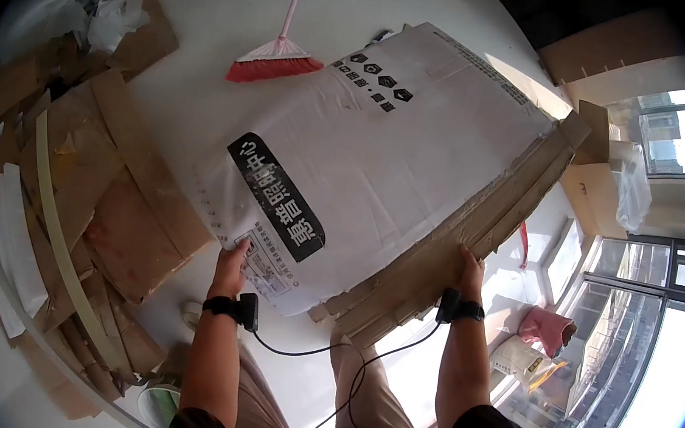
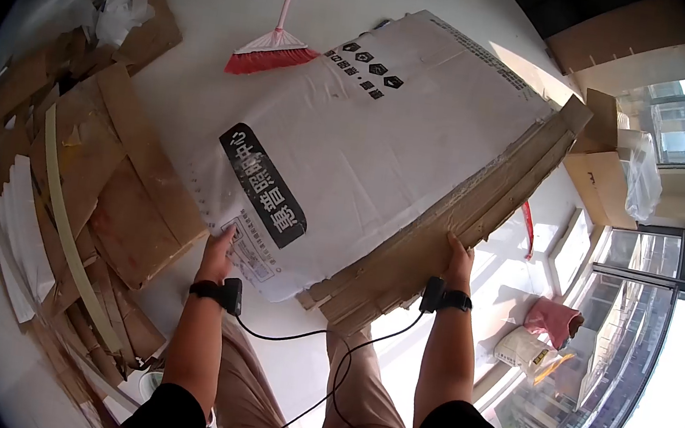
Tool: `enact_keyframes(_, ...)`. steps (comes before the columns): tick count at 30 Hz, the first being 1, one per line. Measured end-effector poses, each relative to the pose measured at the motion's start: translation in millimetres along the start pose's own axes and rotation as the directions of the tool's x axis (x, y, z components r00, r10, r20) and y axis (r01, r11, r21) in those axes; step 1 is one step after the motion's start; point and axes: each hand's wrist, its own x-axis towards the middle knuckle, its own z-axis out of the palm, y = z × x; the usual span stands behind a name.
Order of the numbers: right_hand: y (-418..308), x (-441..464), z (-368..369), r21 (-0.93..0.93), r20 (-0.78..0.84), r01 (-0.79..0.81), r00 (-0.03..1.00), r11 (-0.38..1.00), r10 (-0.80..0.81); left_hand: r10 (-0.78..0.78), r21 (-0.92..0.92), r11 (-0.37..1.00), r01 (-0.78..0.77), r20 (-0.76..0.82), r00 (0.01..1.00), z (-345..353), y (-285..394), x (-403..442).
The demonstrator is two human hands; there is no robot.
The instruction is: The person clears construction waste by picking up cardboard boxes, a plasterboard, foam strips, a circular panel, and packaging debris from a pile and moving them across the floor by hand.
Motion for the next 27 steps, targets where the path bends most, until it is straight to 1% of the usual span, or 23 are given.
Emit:
enact_keyframes(1,25,30,-36,-0.004,-0.037,-0.028,0.999,1.000,0.028,-0.059,0.064,0.996,0.059,-0.006,0.998,8,-45,30)
enact_keyframes(2,40,18,-24,-0.066,-0.072,-0.099,0.993,0.993,0.094,-0.137,0.121,0.983,0.138,-0.016,0.990,-15,-49,44)
enact_keyframes(3,59,43,-55,-0.119,-0.120,-0.194,0.976,0.974,0.180,-0.140,0.120,0.983,0.138,0.007,0.990,1,-89,61)
enact_keyframes(4,78,58,-78,-0.171,-0.177,-0.297,0.947,0.939,0.267,-0.221,0.210,0.947,0.243,-0.122,0.968,17,-104,67)
enact_keyframes(5,105,78,-93,-0.279,-0.252,-0.419,0.900,0.864,0.355,-0.277,0.176,0.937,0.301,-0.149,0.949,14,-110,73)
enact_keyframes(7,146,87,-98,-0.237,-0.387,-0.538,0.816,0.809,0.430,-0.173,0.209,0.961,0.182,-0.062,0.983,-11,-119,87)
enact_keyframes(8,158,83,-88,-0.265,-0.425,-0.525,0.817,0.809,0.390,-0.192,0.222,0.952,0.209,-0.096,0.977,5,-95,74)
enact_keyframes(9,167,75,-72,-0.294,-0.456,-0.512,0.818,0.807,0.352,-0.120,0.346,0.927,0.143,-0.088,0.989,9,-72,65)
enact_keyframes(11,195,80,-74,-0.302,-0.532,-0.564,0.769,0.769,0.354,-0.128,0.332,0.929,0.166,-0.133,0.983,-8,-73,74)
enact_keyframes(12,187,75,-69,-0.199,-0.492,-0.526,0.783,0.827,0.380,-0.139,0.287,0.942,0.172,-0.131,0.982,-7,-78,76)
enact_keyframes(13,183,73,-70,-0.133,-0.401,-0.558,0.786,0.819,0.470,-0.147,0.293,0.937,0.192,-0.168,0.975,-9,-75,76)
enact_keyframes(14,204,96,-99,-0.238,-0.410,-0.613,0.766,0.753,0.494,-0.140,0.303,0.933,0.195,-0.192,0.971,-7,-77,76)
enact_keyframes(15,217,116,-130,-0.505,-0.329,-0.587,0.809,0.633,0.487,-0.154,0.250,0.949,0.193,-0.166,0.974,-3,-80,75)
enact_keyframes(16,188,98,-97,-0.478,-0.393,-0.587,0.808,0.653,0.439,-0.181,0.231,0.949,0.213,-0.153,0.971,6,-79,69)
enact_keyframes(17,191,97,-105,-0.373,-0.325,-0.583,0.811,0.722,0.487,-0.230,0.240,0.927,0.288,-0.243,0.943,12,-72,59)
enact_keyframes(18,162,64,-80,-0.493,-0.086,-0.472,0.862,0.731,0.499,-0.246,0.348,0.868,0.353,-0.316,0.916,11,-67,47)
enact_keyframes(19,164,72,-96,-0.237,-0.192,-0.620,0.785,0.748,0.590,-0.259,0.499,0.736,0.458,-0.417,0.871,24,-51,23)
enact_keyframes(20,144,51,-85,-0.236,-0.296,-0.640,0.764,0.731,0.573,-0.239,0.465,0.717,0.520,-0.536,0.809,17,-51,6)
enact_keyframes(22,152,61,-139,-0.331,-0.250,-0.639,0.769,0.695,0.588,-0.166,0.578,0.556,0.598,-0.627,0.761,-37,-47,-20)
enact_keyframes(24,153,45,-184,-0.441,-0.239,-0.587,0.806,0.679,0.542,-0.006,0.672,0.534,0.512,-0.603,0.797,-131,-32,-52)
enact_keyframes(25,154,38,-203,-0.503,-0.241,-0.570,0.815,0.650,0.527,0.109,0.717,0.430,0.548,-0.644,0.757,-172,-15,-78)
enact_keyframes(26,151,29,-221,-0.564,-0.243,-0.547,0.826,0.618,0.509,0.209,0.712,0.122,0.691,-0.699,0.684,-183,25,-112)
enact_keyframes(27,149,21,-235,-0.603,-0.247,-0.531,0.834,0.596,0.493,0.302,0.615,-0.071,0.785,-0.737,0.605,-201,55,-147)
